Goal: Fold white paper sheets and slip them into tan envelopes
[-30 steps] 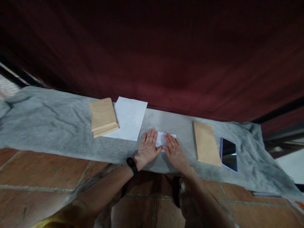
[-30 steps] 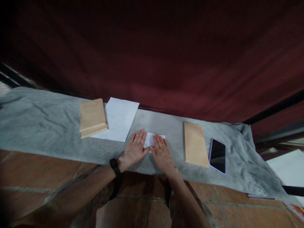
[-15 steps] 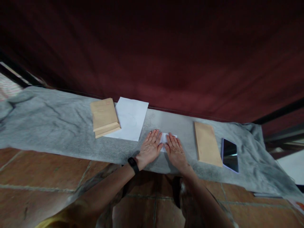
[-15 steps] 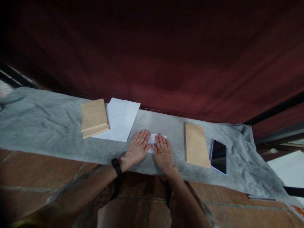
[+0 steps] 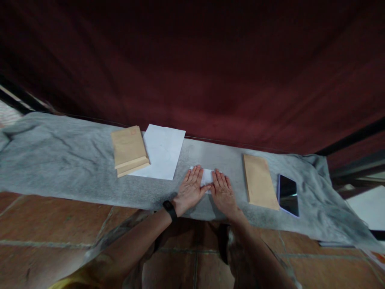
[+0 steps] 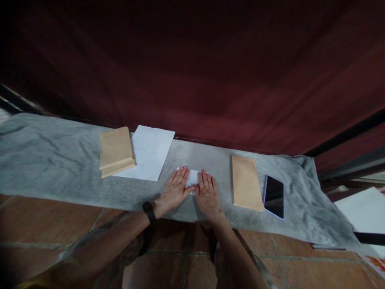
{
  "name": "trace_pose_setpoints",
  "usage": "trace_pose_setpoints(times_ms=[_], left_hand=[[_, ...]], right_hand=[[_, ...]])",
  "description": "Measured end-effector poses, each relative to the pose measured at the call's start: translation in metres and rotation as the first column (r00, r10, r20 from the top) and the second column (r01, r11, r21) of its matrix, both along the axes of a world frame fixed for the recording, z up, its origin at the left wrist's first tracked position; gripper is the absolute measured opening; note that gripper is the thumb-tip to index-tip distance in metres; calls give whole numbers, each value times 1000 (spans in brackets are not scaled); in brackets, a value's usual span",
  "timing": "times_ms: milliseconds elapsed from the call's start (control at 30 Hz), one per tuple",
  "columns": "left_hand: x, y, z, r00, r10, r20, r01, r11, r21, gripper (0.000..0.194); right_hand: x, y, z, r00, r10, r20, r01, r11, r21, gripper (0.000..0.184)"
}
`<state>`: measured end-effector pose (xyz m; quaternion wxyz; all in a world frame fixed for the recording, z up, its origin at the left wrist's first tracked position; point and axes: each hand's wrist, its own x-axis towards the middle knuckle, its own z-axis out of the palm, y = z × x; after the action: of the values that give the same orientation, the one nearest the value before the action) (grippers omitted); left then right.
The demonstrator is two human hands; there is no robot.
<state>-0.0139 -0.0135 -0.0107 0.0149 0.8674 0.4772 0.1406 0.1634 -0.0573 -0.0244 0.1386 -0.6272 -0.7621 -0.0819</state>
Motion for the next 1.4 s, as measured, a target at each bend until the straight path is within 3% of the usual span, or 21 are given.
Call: trace_pose_setpoints(times_ms=[1400], left_hand=[[-11, 1, 10, 992, 78, -102, -78, 997, 0, 78]], right_hand=[[41, -2, 4, 990, -129, 60, 128, 992, 15, 53]])
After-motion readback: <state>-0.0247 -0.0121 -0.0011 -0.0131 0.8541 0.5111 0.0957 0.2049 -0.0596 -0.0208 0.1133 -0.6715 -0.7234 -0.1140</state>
